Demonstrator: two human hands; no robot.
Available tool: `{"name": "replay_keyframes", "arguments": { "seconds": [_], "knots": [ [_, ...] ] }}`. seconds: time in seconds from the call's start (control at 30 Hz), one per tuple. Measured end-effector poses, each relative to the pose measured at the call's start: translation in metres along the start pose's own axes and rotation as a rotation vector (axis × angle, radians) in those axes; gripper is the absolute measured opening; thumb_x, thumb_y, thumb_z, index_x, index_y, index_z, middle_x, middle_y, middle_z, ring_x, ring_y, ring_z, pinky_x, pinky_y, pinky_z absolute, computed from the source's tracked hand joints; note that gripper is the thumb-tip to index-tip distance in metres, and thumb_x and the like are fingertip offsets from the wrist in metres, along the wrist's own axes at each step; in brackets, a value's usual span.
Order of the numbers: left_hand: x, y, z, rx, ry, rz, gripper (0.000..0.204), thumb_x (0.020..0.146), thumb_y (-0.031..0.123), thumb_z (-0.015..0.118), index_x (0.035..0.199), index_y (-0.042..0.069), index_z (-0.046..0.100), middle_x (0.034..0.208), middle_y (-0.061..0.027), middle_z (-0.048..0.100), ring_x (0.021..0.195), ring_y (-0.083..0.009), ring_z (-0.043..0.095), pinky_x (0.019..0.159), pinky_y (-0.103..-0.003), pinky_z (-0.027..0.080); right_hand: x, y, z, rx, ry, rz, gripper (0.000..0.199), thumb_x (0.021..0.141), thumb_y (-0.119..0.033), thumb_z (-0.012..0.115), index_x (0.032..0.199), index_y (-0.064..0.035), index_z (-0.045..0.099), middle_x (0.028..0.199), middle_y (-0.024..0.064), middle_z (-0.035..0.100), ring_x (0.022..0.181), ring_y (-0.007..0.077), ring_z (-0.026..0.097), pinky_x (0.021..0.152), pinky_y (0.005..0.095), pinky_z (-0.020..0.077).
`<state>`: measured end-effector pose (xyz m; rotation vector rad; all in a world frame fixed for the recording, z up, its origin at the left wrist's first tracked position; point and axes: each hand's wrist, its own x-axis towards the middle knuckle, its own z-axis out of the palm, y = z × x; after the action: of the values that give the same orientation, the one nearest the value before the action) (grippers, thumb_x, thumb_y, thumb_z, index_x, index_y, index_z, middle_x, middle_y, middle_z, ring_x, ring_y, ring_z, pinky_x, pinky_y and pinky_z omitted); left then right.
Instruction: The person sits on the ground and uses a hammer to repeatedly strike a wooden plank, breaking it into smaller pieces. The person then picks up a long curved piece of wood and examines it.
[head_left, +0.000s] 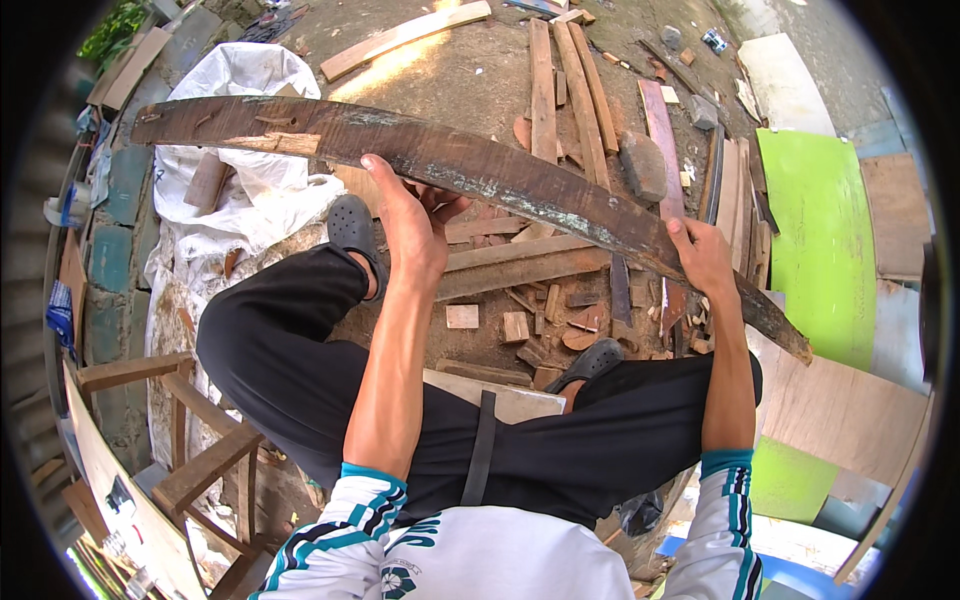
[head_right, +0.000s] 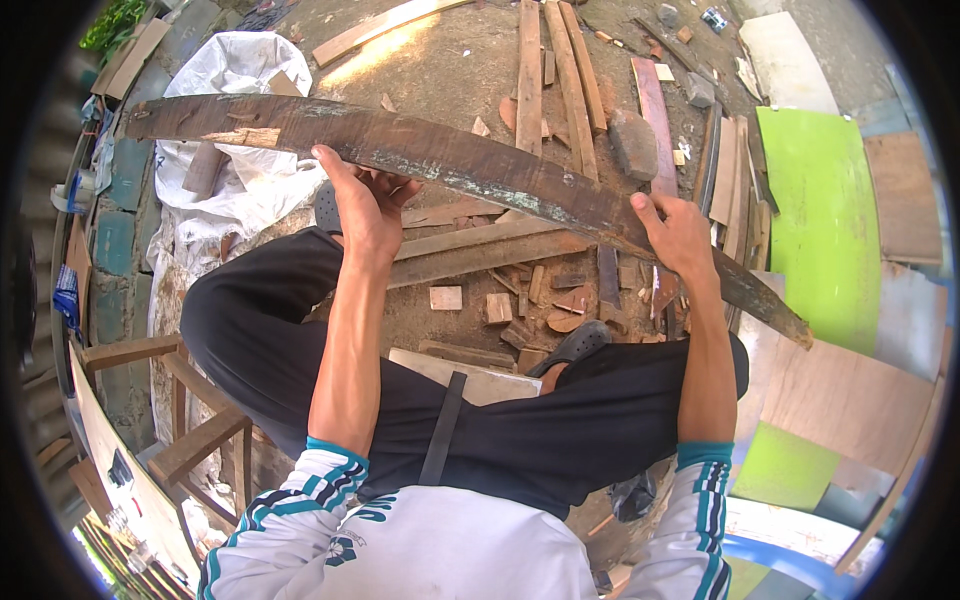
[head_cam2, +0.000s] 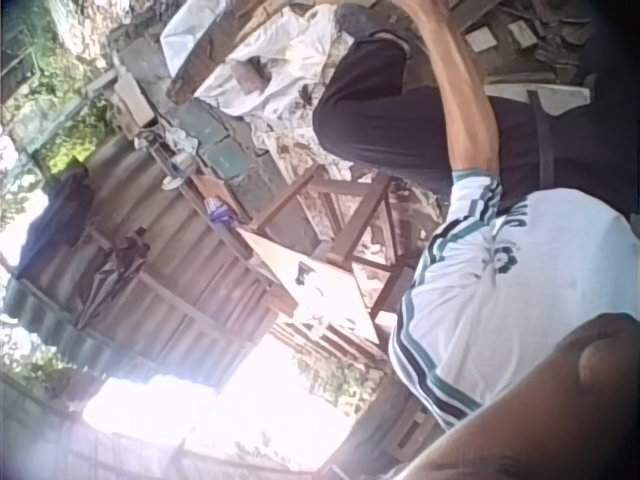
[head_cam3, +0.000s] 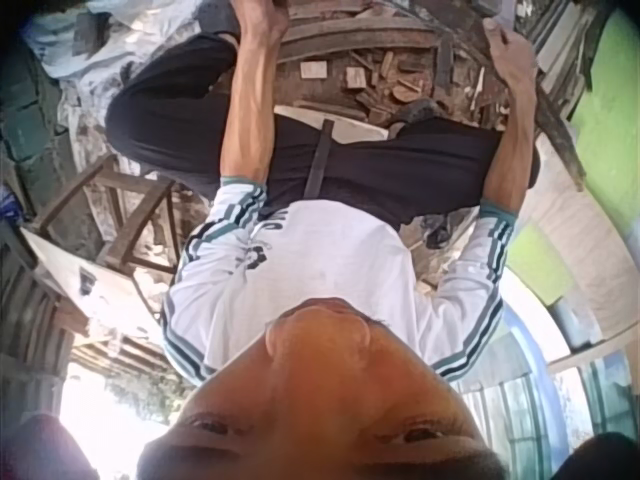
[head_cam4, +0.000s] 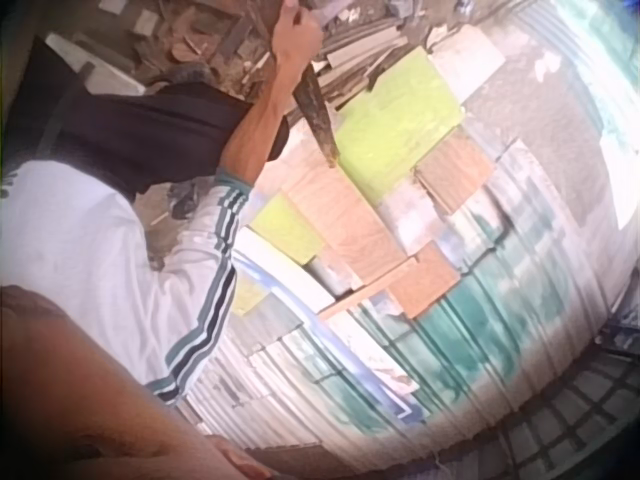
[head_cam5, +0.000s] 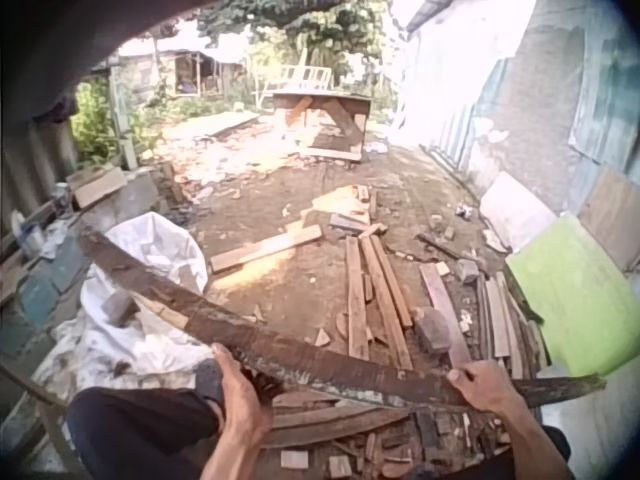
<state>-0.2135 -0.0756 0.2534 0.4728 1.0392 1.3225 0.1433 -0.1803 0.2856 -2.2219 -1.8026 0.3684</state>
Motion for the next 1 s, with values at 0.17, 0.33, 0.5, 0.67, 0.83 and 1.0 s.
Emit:
{"name": "replay_keyframes", "arguments": {
  "seconds": [0.17,0.33,0.5,0.67,0.83,1.0],
  "knots": [
    [0.003,-0.009,-0.003,-0.064,0.001,0.058,0.075,0.094,0.075,0.041,0.105,0.003,0.059,0.087,-0.0062,0.061,0.08,-0.0171,0.064,0.07,-0.035,0.06,-0.006,-0.006,-0.007,-0.015,0.107,0.023,0.07,0.092,-0.069,0.051,0.083,-0.0024,0.068,0.064,0.0193,0.06,0.063,0.0398,0.061,0.06,0.0458,0.0439],
    [-0.015,-0.002,0.01,0.267,-0.084,0.272,0.07,0.086,0.042,0.077,0.13,-0.002,0.044,0.116,-0.0142,0.055,0.099,-0.0228,0.06,0.091,-0.037,0.054,-0.008,-0.01,-0.011,-0.051,0.142,0.034,0.065,0.091,-0.067,0.055,0.085,-0.0043,0.07,0.068,0.0171,0.065,0.066,0.0388,0.064,0.062,0.0443,0.0469],
    [-0.028,0.0,0.021,0.432,-0.227,0.28,0.077,0.078,0.016,0.087,0.131,-0.005,0.036,0.119,-0.0197,0.059,0.11,-0.0256,0.061,0.098,-0.036,0.05,-0.011,-0.01,-0.013,-0.064,0.171,0.025,0.062,0.09,-0.065,0.057,0.086,-0.0048,0.07,0.07,0.0173,0.066,0.067,0.0393,0.065,0.062,0.0441,0.0476],
    [-0.018,-0.006,0.014,0.47,-0.376,0.333,0.074,0.079,0.015,0.085,0.129,-0.004,0.034,0.116,-0.0202,0.06,0.103,-0.0243,0.064,0.088,-0.034,0.056,-0.011,-0.004,-0.014,-0.091,0.147,0.049,0.063,0.091,-0.066,0.056,0.084,-0.0043,0.069,0.067,0.0187,0.063,0.065,0.0402,0.063,0.061,0.0449,0.0463],
    [-0.026,0.001,0.021,0.358,-0.25,0.3,0.065,0.086,0.018,0.079,0.129,-0.002,0.035,0.111,-0.019,0.061,0.097,-0.0227,0.067,0.078,-0.034,0.062,-0.013,-0.007,-0.01,-0.082,0.209,-0.014,0.065,0.092,-0.066,0.055,0.08,-0.0031,0.066,0.06,0.0179,0.057,0.059,0.0395,0.059,0.057,0.0451,0.0436],
    [-0.032,0.008,0.028,0.306,-0.169,0.279,0.056,0.097,0.028,0.067,0.131,-0.001,0.034,0.113,-0.0183,0.058,0.097,-0.0238,0.067,0.075,-0.036,0.065,-0.012,-0.007,-0.012,-0.09,0.162,-0.014,0.066,0.093,-0.066,0.053,0.077,-0.0026,0.065,0.057,0.0178,0.054,0.055,0.0389,0.056,0.055,0.0449,0.0419]
  ]
}}
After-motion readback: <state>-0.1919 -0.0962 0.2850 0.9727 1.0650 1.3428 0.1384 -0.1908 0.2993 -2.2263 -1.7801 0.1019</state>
